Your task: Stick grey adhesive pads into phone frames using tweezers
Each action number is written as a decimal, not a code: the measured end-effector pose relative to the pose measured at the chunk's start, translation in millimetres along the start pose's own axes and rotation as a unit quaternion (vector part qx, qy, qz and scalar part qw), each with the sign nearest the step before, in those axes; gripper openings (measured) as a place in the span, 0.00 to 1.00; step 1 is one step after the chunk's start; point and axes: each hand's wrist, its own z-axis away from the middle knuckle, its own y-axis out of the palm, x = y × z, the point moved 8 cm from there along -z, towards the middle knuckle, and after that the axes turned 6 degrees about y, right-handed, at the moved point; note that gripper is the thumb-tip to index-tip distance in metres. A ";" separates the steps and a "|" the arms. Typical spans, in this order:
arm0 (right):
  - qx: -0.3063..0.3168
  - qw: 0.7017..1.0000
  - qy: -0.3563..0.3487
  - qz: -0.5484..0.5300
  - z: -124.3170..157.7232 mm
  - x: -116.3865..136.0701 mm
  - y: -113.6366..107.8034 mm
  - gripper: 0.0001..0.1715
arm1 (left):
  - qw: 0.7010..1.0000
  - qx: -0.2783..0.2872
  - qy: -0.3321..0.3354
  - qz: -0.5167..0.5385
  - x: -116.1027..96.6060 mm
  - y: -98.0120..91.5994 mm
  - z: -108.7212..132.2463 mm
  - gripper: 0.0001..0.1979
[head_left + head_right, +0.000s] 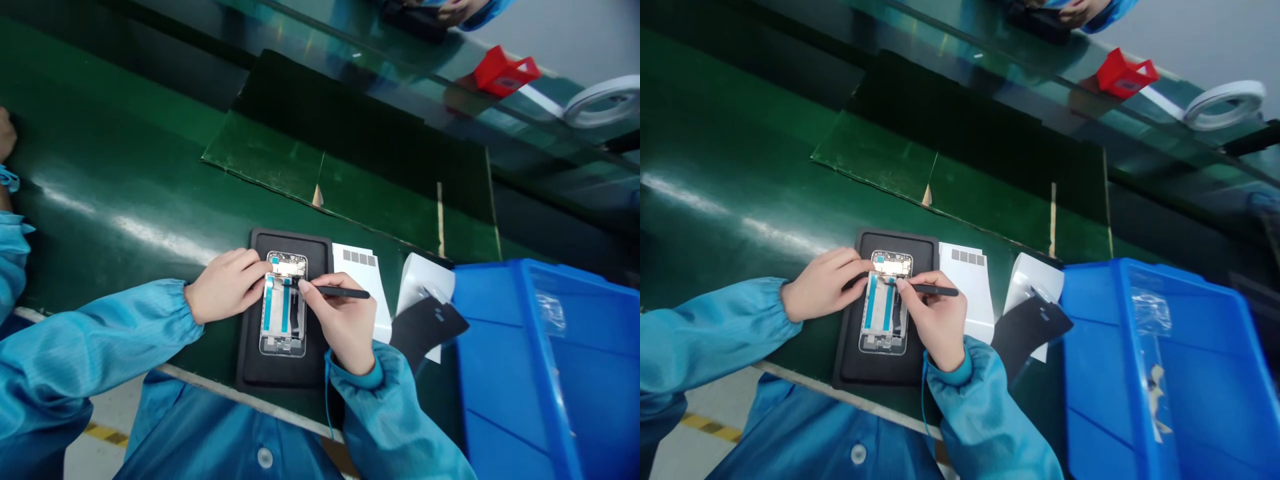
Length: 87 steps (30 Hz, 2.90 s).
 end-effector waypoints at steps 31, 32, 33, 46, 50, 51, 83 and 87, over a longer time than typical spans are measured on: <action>-0.016 0.998 -0.006 0.053 0.6 1.4 -2.0 0.11 | 1.000 0.015 0.011 0.013 1.6 3.2 -5.0 0.12; -0.017 0.998 -0.008 0.055 0.5 2.1 -2.3 0.11 | 1.000 0.015 0.011 0.013 1.6 3.2 -4.9 0.12; -0.018 0.998 -0.009 0.056 0.4 2.7 -2.5 0.11 | 1.000 0.014 0.011 0.013 1.6 3.1 -4.7 0.12; -0.010 0.998 -0.023 0.062 1.1 5.2 -1.5 0.10 | 1.000 0.008 0.014 0.019 0.6 1.1 -5.0 0.12; -0.008 0.998 -0.023 0.066 1.2 3.6 -1.8 0.09 | 1.000 0.013 0.014 0.018 0.8 2.8 -4.0 0.12; -0.009 0.997 -0.024 0.066 1.1 3.5 -1.8 0.09 | 1.000 0.013 0.014 0.019 0.8 3.0 -3.9 0.12; -0.008 0.999 -0.026 0.040 -0.2 5.3 -1.7 0.09 | 1.000 0.009 0.016 0.016 1.1 2.6 -4.1 0.12; -0.002 0.999 -0.022 0.039 -0.3 5.6 -1.0 0.09 | 1.000 0.008 0.016 0.016 1.5 2.2 -3.8 0.12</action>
